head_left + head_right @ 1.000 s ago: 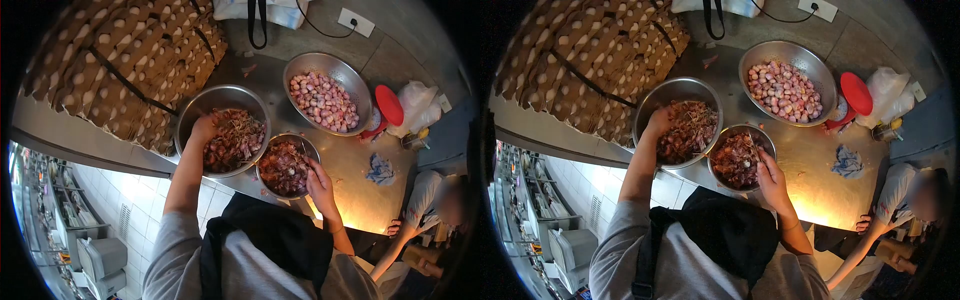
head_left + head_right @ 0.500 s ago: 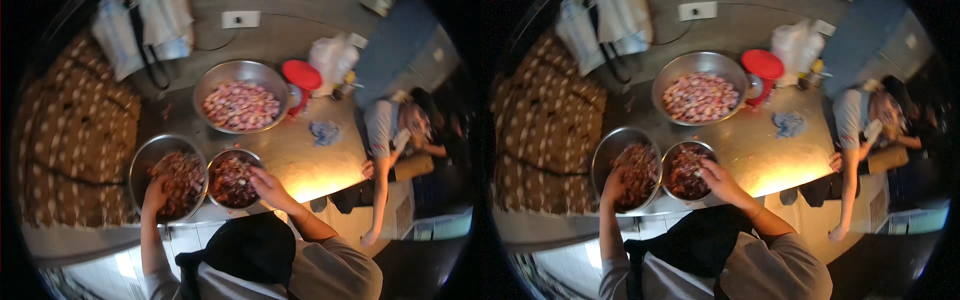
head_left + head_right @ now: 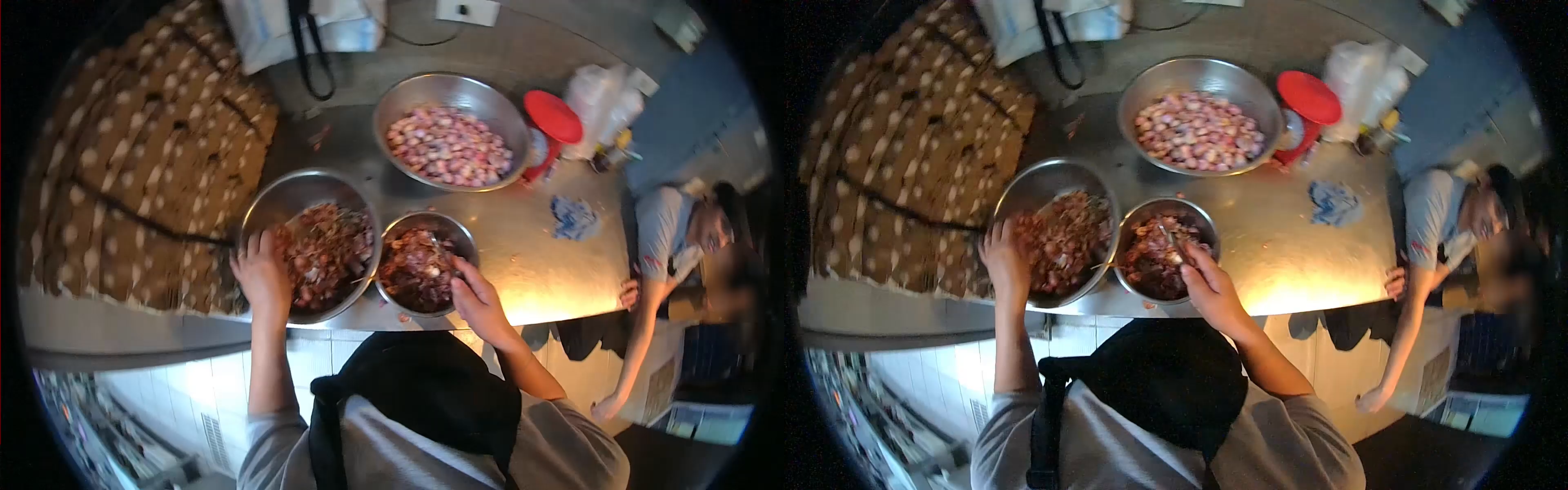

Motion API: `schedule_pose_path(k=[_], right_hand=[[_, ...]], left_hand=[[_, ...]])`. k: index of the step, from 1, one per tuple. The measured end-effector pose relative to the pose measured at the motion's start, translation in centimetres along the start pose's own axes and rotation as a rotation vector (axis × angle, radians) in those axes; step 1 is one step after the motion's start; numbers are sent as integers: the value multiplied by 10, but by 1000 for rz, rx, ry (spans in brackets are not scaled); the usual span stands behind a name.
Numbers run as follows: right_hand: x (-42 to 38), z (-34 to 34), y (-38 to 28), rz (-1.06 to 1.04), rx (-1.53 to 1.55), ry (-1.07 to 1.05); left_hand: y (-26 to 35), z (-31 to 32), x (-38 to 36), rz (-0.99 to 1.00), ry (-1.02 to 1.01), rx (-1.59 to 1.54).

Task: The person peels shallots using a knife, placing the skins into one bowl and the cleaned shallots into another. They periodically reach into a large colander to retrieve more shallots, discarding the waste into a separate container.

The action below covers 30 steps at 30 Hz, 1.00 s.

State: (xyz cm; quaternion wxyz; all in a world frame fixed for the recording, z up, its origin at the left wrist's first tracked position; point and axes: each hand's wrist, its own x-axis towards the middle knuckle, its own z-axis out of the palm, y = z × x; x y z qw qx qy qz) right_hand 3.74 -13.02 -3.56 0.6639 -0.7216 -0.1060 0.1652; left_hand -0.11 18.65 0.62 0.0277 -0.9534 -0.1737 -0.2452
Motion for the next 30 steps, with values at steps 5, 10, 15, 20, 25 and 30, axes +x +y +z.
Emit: schedule_pose_path(k=[5, 10, 15, 20, 25, 30], right_hand=[[-1, -1, -19, 25, 197, -139], [8, -7, -29, -50, 334, -306], [22, -15, -35, -175, -73, -336], [26, -26, -34, -240, -216, -334], [17, -33, -22, -330, -331, -284], [0, -37, -20, -281, -424, -301]], left_hand=[[35, -17, 5, -161, -284, -1496], [101, -15, -6, -300, -943, -2094], [148, -8, -20, -574, -934, -2277], [162, -2, -33, -713, -728, -2280], [171, -16, -30, -767, -505, -2187], [161, 13, -48, -802, -495, -2240]])
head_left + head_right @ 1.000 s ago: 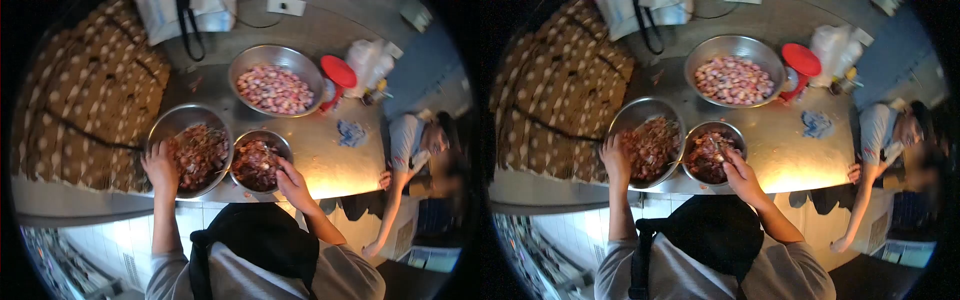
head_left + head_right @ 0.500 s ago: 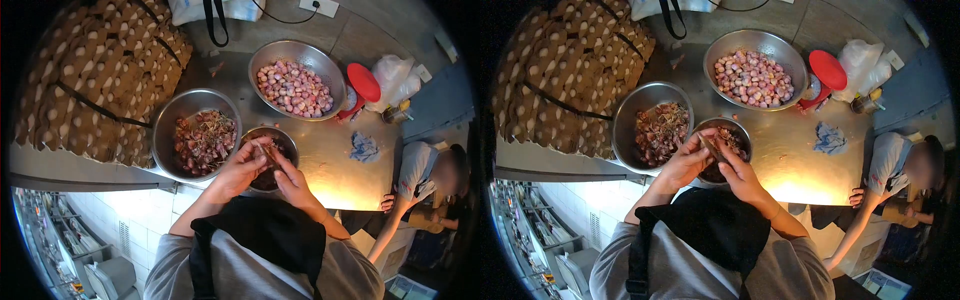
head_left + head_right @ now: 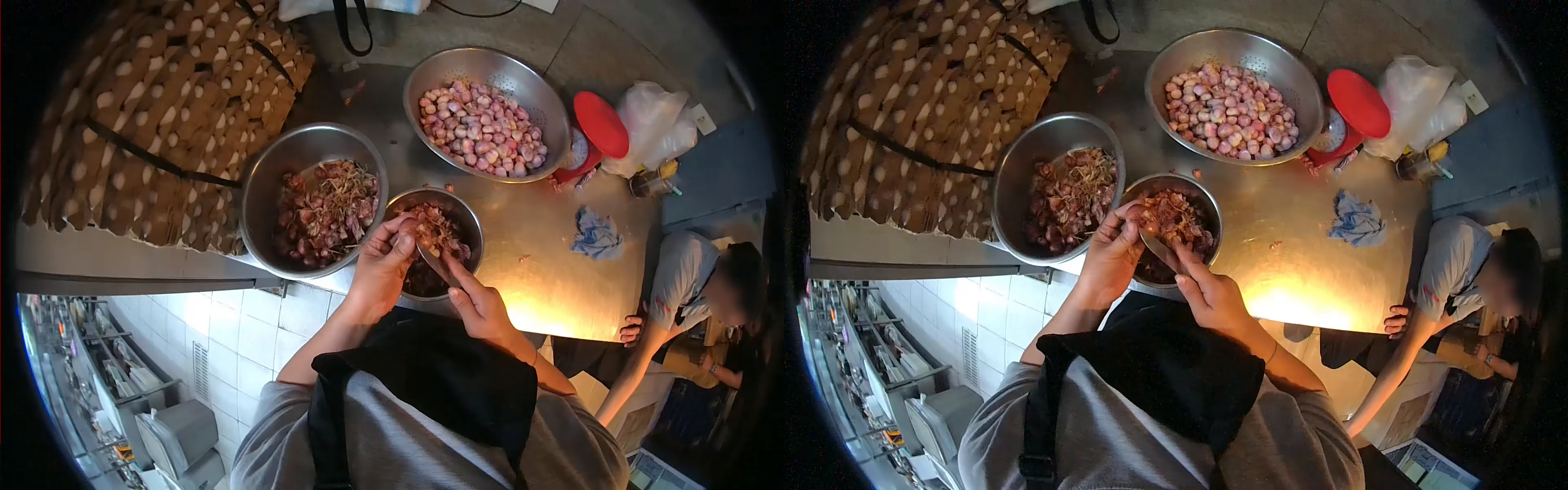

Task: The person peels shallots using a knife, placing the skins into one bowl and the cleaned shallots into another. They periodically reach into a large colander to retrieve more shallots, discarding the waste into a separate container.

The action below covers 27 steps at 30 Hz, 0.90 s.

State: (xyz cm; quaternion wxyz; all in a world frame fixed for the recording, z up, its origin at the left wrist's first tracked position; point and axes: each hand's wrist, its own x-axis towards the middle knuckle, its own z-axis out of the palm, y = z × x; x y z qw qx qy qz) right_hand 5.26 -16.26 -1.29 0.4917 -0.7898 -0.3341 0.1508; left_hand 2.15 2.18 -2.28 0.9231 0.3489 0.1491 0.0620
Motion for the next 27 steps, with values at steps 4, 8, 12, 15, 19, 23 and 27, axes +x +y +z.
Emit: schedule_pose_path(k=[4, 8, 12, 15, 19, 23, 27], right_hand=[[-1, 5, 1, -10, -74, 78], [2, 6, -12, 41, -84, 69], [19, 15, -13, -45, -56, 128], [21, 25, -8, -66, -27, 141], [33, 37, -4, -20, 252, 147], [39, 38, -8, 183, 519, 56], [44, 35, -17, 315, 729, 15]], left_hand=[[-1, 3, 2, -7, 37, 30], [5, 8, 1, -37, -4, -32], [-1, 5, 1, -59, -35, -73], [-1, -2, 4, -28, -56, -32], [0, -12, 7, 62, -47, 51], [4, -16, 10, 138, -40, 158], [6, -6, 13, 219, -11, 252]])
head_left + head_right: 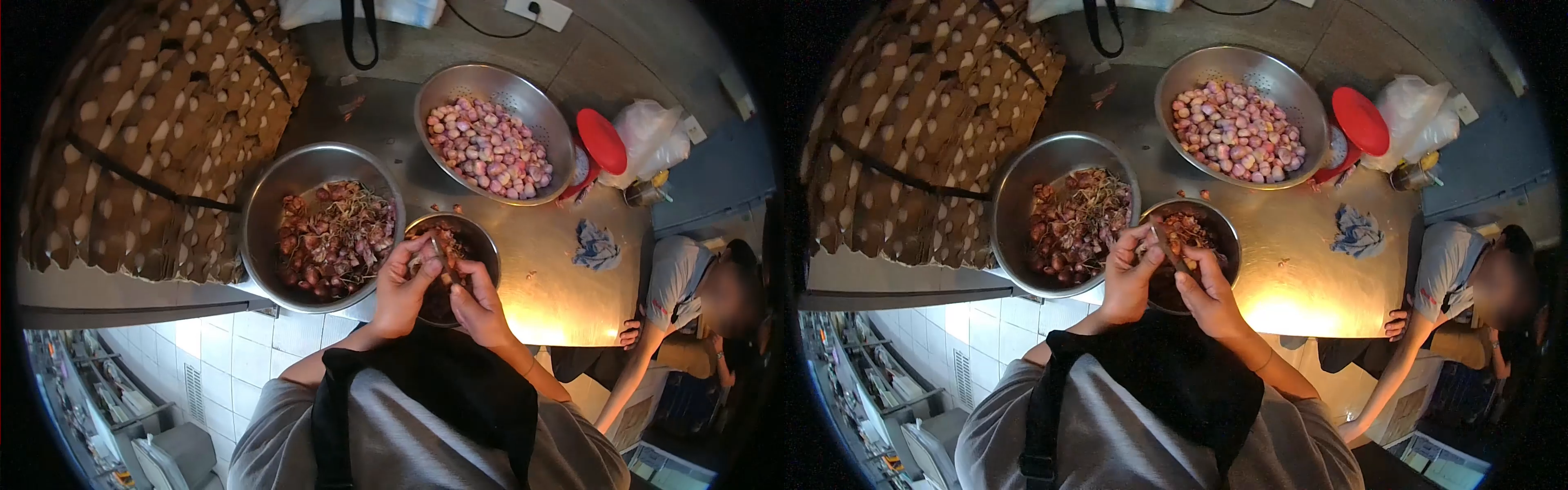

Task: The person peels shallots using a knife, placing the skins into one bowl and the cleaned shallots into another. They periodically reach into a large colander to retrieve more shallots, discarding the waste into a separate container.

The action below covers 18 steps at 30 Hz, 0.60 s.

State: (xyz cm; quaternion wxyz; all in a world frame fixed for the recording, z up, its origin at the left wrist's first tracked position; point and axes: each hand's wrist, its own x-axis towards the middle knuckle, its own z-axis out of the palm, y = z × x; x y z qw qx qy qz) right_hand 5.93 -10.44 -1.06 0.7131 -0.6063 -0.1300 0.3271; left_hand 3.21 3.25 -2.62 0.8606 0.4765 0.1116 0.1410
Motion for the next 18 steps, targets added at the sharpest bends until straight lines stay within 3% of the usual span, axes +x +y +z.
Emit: schedule_pose_path(k=[6, 8, 12, 18], right_hand=[[3, -1, -4, -10, 71, -22], [9, -2, -3, 26, 121, 96], [16, -1, -18, 31, 199, 5], [11, -9, -9, -94, -168, 40]], left_hand=[[2, 7, -1, 11, -58, 70], [2, 6, -6, -7, -86, 196], [1, 5, -4, 4, -86, 155], [2, 4, -5, 67, -52, 128]])
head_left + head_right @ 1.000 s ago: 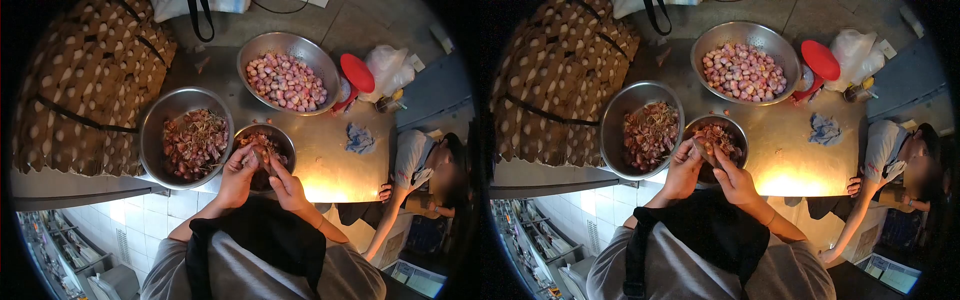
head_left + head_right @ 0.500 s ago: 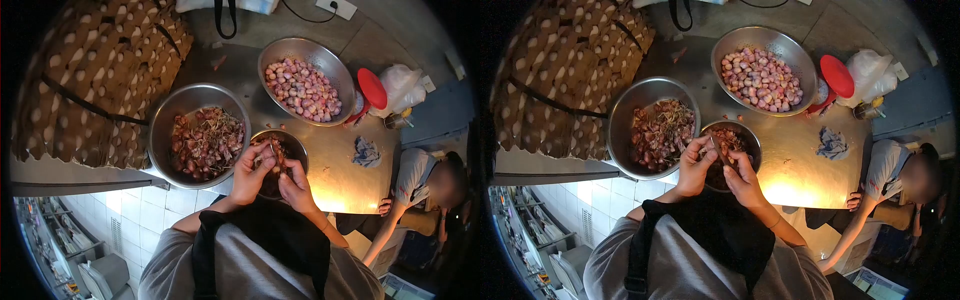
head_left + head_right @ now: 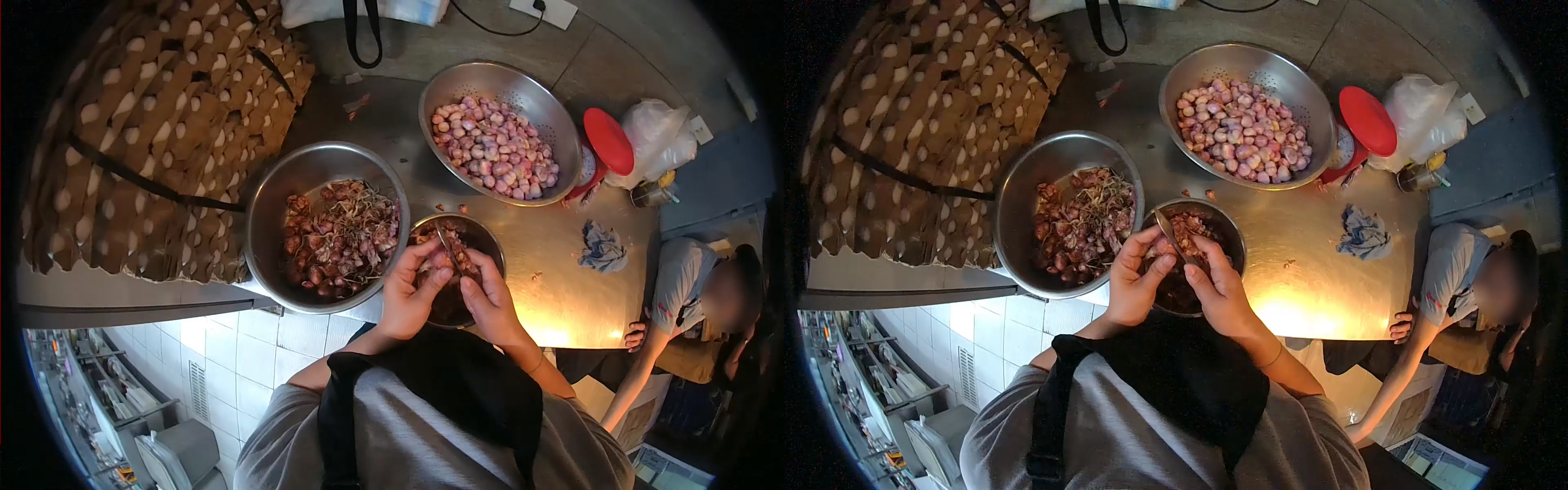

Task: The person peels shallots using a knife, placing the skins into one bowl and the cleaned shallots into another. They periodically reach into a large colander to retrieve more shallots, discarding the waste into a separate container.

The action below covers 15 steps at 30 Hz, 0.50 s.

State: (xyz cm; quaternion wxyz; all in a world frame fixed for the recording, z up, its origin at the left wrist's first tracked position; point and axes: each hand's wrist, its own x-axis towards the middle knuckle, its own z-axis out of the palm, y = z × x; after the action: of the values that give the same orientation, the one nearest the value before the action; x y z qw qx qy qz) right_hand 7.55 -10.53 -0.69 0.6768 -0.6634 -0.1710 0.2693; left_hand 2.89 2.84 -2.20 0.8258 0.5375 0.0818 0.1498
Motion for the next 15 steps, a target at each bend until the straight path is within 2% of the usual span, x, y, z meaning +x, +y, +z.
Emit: schedule_pose_path(k=[3, 5, 10, 11, 14, 15], right_hand=[[-2, -3, 2, -36, -96, 12], [-1, -5, 0, -9, -13, 15], [0, -9, -7, 175, 477, 24], [0, -11, -9, 174, 440, 63], [-1, -16, -3, 116, 358, 139], [-1, -18, 3, 64, 330, 144]], left_hand=[[-3, 0, -5, -11, -42, 7], [-5, 1, -6, -1, -68, 36], [-10, -3, 5, 69, -14, 178], [-11, -9, 6, -7, -23, 77], [-2, -7, 9, -35, 86, 116], [-3, -10, 9, -5, 75, 219]])
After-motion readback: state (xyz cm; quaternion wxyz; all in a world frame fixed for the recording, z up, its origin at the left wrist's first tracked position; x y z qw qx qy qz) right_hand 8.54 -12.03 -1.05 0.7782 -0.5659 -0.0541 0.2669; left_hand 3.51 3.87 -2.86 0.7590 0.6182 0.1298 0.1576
